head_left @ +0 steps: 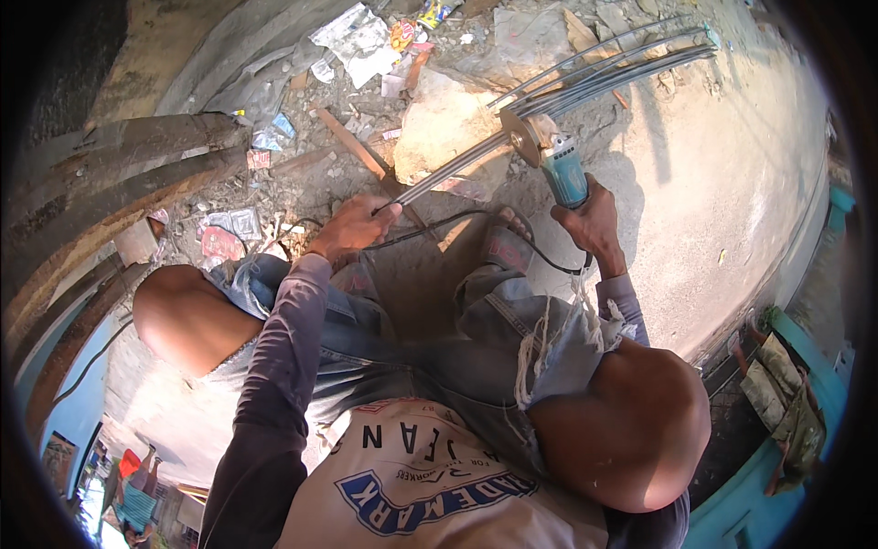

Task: The person uses an angle grinder to cut several metal rods while sitting on the ground. They hold the rods with one hand and operate the grinder with the other, producing sparks. A second person assists by holding the rods and later carrying the cut pieces away.

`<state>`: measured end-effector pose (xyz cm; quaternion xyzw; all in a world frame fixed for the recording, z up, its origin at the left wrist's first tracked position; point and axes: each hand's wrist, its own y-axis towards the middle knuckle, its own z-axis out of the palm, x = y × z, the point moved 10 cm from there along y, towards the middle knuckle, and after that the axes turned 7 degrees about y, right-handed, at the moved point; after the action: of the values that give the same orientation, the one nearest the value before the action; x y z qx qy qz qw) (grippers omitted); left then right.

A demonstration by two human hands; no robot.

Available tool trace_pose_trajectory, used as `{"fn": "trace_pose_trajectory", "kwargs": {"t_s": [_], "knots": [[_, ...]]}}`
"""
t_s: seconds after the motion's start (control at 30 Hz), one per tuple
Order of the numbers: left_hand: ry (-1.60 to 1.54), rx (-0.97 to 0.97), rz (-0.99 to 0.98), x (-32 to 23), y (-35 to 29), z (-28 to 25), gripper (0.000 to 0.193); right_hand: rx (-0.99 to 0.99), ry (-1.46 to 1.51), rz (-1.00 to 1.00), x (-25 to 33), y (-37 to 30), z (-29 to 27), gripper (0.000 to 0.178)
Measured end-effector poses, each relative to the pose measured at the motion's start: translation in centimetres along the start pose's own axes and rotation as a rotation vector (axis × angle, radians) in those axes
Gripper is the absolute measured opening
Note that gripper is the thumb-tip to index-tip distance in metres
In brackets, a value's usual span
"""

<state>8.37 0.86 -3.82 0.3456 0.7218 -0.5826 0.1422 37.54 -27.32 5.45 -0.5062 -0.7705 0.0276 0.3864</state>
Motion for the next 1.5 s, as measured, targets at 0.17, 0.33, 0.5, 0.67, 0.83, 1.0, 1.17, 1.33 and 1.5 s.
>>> {"fn": "trace_pose_trajectory", "kwargs": {"t_s": [0.17,0.33,0.5,0.67,0.83,1.0,1.17,1.33,1.5], "knots": [[0.017,-0.028,0.008,0.5,0.2,0.1,0.052,0.008,-0.039,0.001,-0.1,0.2,0.3,0.053],[0.084,-0.071,0.042,0.7,0.3,-0.1,0.055,0.003,-0.03,0.003,-0.1,0.1,0.4,0.055],[0.092,-0.119,0.072,0.8,0.2,-0.1,0.056,-0.033,-0.003,-0.037,-0.3,-0.1,0.6,0.052],[0.078,-0.154,0.071,0.4,-0.1,-0.3,0.055,-0.044,-0.023,-0.027,0.1,-0.3,0.6,0.052],[0.106,-0.123,0.034,0.1,-0.2,-0.3,0.045,-0.03,-0.055,0.035,0.2,-0.5,0.7,0.051],[0.147,-0.243,0.124,0.3,-0.1,-0.3,0.049,-0.06,-0.083,0.012,0.5,-0.7,0.6,0.051],[0.075,-0.242,0.073,0.4,-0.2,-0.4,0.045,-0.05,-0.077,0.014,0.0,-0.4,0.8,0.053],[0.13,-0.242,0.082,0.1,0.0,-0.5,0.044,-0.037,-0.041,-0.011,-0.4,-0.4,0.9,0.051],[0.117,-0.28,0.085,0.5,0.1,-0.5,0.043,-0.027,-0.054,-0.013,-0.2,-0.1,1.0,0.052]]}}
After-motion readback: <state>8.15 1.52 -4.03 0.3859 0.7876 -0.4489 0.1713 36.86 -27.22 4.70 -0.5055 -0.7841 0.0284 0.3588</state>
